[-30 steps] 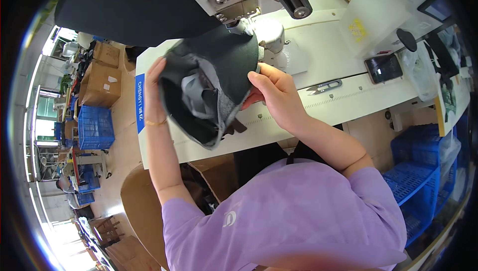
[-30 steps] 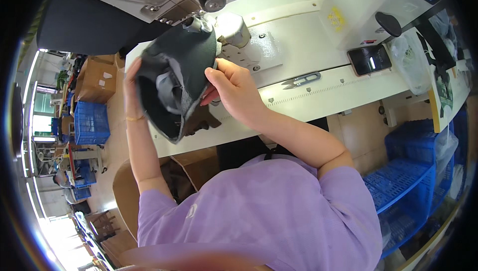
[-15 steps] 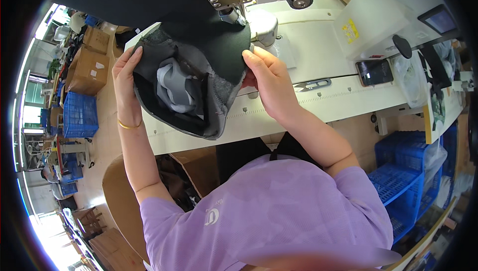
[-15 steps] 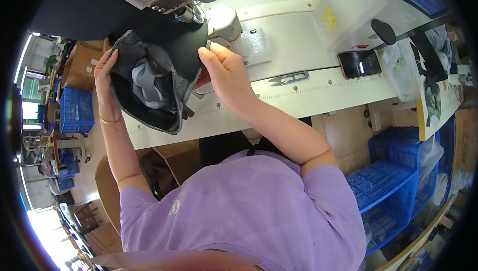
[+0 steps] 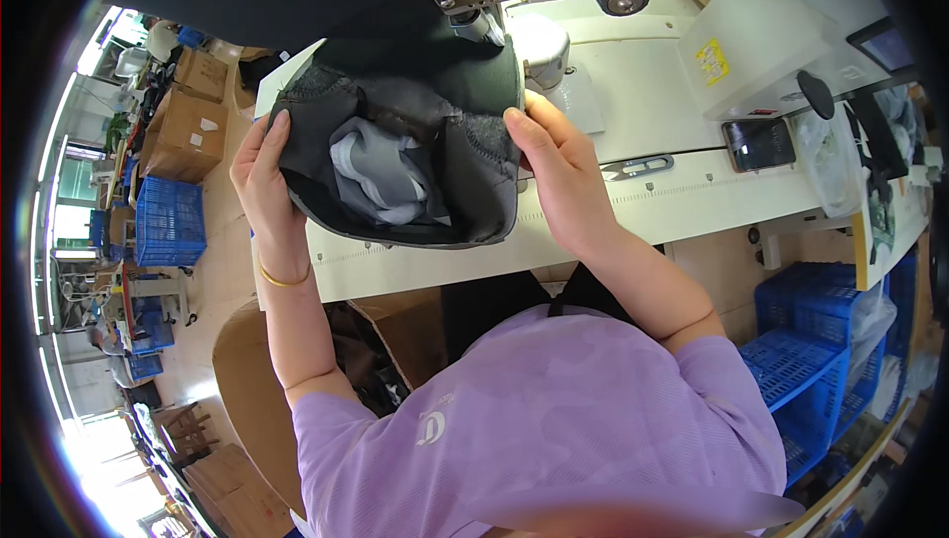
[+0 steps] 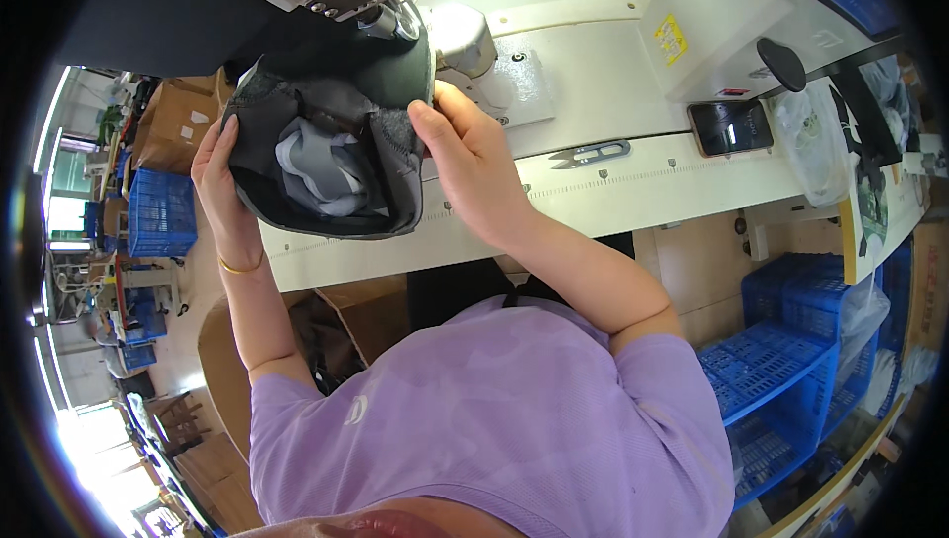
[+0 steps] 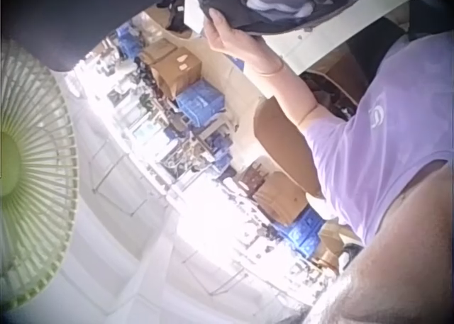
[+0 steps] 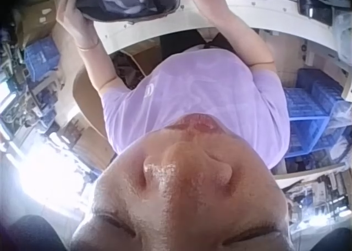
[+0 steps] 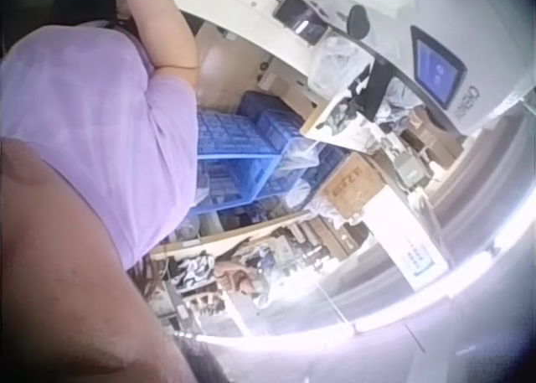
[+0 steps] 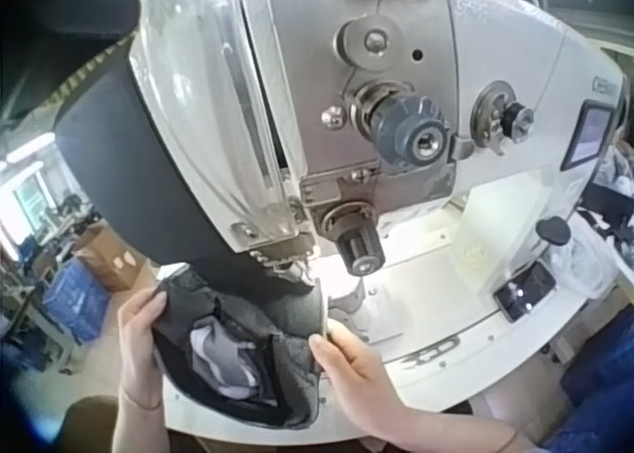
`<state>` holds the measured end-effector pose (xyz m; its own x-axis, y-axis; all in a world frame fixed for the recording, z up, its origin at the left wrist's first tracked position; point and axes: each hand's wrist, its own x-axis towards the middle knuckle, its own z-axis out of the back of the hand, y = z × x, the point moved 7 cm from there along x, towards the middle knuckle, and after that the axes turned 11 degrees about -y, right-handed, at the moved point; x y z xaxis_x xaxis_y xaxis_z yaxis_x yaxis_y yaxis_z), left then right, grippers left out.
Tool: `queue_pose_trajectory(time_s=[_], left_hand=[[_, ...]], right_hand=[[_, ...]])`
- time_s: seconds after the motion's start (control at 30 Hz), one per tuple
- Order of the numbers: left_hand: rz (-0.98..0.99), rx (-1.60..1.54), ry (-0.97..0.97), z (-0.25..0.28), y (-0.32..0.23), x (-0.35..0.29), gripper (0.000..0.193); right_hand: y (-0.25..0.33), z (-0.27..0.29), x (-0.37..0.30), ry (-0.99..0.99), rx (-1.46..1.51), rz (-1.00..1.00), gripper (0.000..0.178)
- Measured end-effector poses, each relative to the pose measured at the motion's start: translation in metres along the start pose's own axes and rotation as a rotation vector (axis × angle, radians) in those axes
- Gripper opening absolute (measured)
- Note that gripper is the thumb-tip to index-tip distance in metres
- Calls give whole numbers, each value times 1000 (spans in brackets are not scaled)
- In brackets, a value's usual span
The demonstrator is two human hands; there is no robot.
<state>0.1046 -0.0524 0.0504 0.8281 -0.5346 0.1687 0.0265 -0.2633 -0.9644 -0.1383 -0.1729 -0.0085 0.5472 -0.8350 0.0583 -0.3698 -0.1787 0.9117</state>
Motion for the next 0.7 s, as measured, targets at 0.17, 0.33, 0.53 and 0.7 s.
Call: queue_pose_trajectory(time_s=[0.17, 0.33, 0.53, 0.7], left_hand=[[-40, -5, -53, -1, -2, -4, 21], [-81, 3, -75, -1, -7, -2, 23], [-107, -37, -64, -9, -10, -2, 19], [-132, -48, -78, -9, -9, 4, 19]], right_hand=[[3, 1, 3, -18, -20, 47, 32], [1, 5, 9, -84, -28, 57, 32], [10, 7, 14, -127, -67, 108, 33], [6, 8, 18, -114, -52, 157, 30]])
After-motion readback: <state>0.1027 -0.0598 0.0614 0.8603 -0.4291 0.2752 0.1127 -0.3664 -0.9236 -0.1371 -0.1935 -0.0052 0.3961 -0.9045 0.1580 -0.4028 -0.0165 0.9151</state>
